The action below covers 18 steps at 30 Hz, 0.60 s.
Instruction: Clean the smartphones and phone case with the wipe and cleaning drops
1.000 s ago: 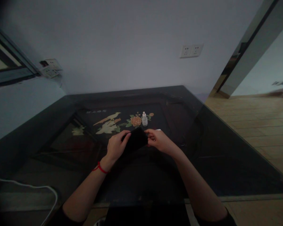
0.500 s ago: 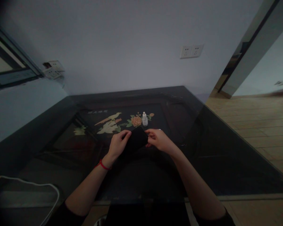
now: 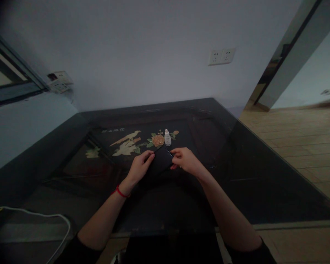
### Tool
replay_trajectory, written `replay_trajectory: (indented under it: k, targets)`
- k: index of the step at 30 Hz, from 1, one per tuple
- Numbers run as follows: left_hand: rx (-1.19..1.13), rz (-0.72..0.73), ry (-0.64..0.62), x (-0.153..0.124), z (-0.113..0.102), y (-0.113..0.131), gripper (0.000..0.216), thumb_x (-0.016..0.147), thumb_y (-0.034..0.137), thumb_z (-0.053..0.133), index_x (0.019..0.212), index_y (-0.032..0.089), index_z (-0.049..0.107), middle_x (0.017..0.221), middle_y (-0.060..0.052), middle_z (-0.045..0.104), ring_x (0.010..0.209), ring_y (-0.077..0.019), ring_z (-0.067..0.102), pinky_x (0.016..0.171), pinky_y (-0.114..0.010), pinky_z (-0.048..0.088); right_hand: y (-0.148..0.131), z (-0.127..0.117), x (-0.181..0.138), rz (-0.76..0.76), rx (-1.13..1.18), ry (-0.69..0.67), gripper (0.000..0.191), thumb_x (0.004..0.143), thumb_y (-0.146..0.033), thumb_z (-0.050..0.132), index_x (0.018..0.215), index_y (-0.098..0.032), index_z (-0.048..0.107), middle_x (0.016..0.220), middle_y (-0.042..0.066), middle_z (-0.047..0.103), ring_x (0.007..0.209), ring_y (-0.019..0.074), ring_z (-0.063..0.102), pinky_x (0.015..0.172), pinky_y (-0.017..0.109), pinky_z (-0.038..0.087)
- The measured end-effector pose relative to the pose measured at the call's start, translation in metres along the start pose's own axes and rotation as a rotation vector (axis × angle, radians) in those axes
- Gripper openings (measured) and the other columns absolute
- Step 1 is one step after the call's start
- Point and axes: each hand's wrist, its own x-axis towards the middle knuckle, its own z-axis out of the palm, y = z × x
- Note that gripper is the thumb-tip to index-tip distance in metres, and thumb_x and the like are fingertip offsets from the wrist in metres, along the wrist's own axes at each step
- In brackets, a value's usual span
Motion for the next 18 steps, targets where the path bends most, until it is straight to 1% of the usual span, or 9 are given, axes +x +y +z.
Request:
replay_trajectory:
  k: [3, 5, 7, 8, 10, 11, 13, 15, 18]
  targets:
    - [0.106, 0.065, -0.057, -0.003, -0.004, 0.009, 0.045, 0.090, 0.050, 0.044, 0.125, 0.023, 0.052, 0.115, -0.006, 0.066, 0.100, -0.0215, 0.063, 0.085, -0.032, 0.047, 0.001, -0.003, 0.001, 0.054, 0.027, 0.060, 0.033, 0.071, -0.007, 0.056, 0.103, -0.008, 0.066, 0.063, 0.003, 0.069, 0.058, 0.0154, 0.069, 0.056, 0.021, 0.056]
    - [0.243, 0.130, -0.083, -0.007, -0.007, 0.015, 0.067, 0.081, 0.058, 0.056, 0.137, 0.023, 0.042, 0.126, -0.010, 0.058, 0.111, -0.0257, 0.058, 0.092, -0.037, 0.045, 0.001, -0.005, 0.001, 0.071, 0.031, 0.106, 0.035, 0.071, -0.007, 0.055, 0.105, -0.008, 0.065, 0.064, 0.003, 0.070, 0.057, 0.0157, 0.069, 0.056, 0.022, 0.057]
    - [0.400, 0.153, -0.080, -0.014, -0.009, 0.021, 0.096, 0.067, 0.066, 0.065, 0.144, 0.020, 0.030, 0.123, -0.013, 0.056, 0.111, -0.0303, 0.055, 0.092, -0.042, 0.043, 0.003, -0.007, 0.001, 0.068, 0.036, 0.137, 0.036, 0.071, -0.007, 0.055, 0.106, -0.008, 0.064, 0.065, 0.003, 0.070, 0.057, 0.0157, 0.070, 0.057, 0.022, 0.058]
    - [0.465, 0.155, -0.071, -0.017, -0.009, 0.024, 0.101, 0.065, 0.067, 0.066, 0.145, 0.020, 0.027, 0.122, -0.014, 0.055, 0.111, -0.0317, 0.054, 0.091, -0.044, 0.042, 0.004, -0.008, 0.001, 0.062, 0.042, 0.147, 0.037, 0.071, -0.007, 0.054, 0.107, -0.009, 0.064, 0.065, 0.002, 0.070, 0.057, 0.0157, 0.070, 0.057, 0.023, 0.058]
    - [0.564, 0.159, -0.050, -0.024, -0.006, 0.028, 0.105, 0.062, 0.063, 0.070, 0.146, 0.019, 0.024, 0.122, -0.014, 0.054, 0.110, -0.0328, 0.052, 0.091, -0.046, 0.040, 0.007, -0.010, 0.003, 0.046, 0.055, 0.168, 0.039, 0.070, -0.007, 0.054, 0.108, -0.010, 0.063, 0.063, 0.001, 0.070, 0.057, 0.0159, 0.070, 0.057, 0.023, 0.058]
    - [0.605, 0.159, -0.041, -0.026, -0.004, 0.029, 0.105, 0.062, 0.059, 0.072, 0.146, 0.018, 0.024, 0.122, -0.015, 0.053, 0.110, -0.0333, 0.051, 0.091, -0.047, 0.040, 0.009, -0.011, 0.003, 0.038, 0.059, 0.175, 0.039, 0.070, -0.007, 0.054, 0.108, -0.010, 0.063, 0.062, 0.001, 0.070, 0.056, 0.0161, 0.070, 0.056, 0.024, 0.059]
    - [0.631, 0.152, -0.037, -0.029, 0.000, 0.030, 0.097, 0.066, 0.046, 0.072, 0.145, 0.016, 0.024, 0.121, -0.016, 0.052, 0.109, -0.0331, 0.050, 0.089, -0.046, 0.040, 0.011, -0.012, 0.004, 0.017, 0.060, 0.175, 0.040, 0.069, -0.008, 0.054, 0.108, -0.010, 0.063, 0.060, 0.000, 0.069, 0.056, 0.0167, 0.070, 0.056, 0.025, 0.059]
    - [0.587, 0.153, -0.040, -0.028, 0.002, 0.029, 0.088, 0.067, 0.035, 0.069, 0.142, 0.014, 0.027, 0.122, -0.015, 0.051, 0.111, -0.0317, 0.049, 0.089, -0.044, 0.041, 0.011, -0.014, 0.004, -0.013, 0.059, 0.168, 0.038, 0.070, -0.010, 0.055, 0.107, -0.010, 0.063, 0.060, 0.000, 0.069, 0.056, 0.0172, 0.070, 0.056, 0.026, 0.059]
    - [0.488, 0.183, -0.013, -0.023, -0.001, 0.027, 0.084, 0.064, 0.027, 0.068, 0.138, 0.014, 0.031, 0.124, -0.015, 0.049, 0.115, -0.0294, 0.048, 0.093, -0.041, 0.040, 0.007, -0.015, 0.002, -0.068, 0.073, 0.156, 0.035, 0.071, -0.014, 0.055, 0.105, -0.012, 0.064, 0.064, 0.001, 0.070, 0.057, 0.0174, 0.070, 0.058, 0.027, 0.060]
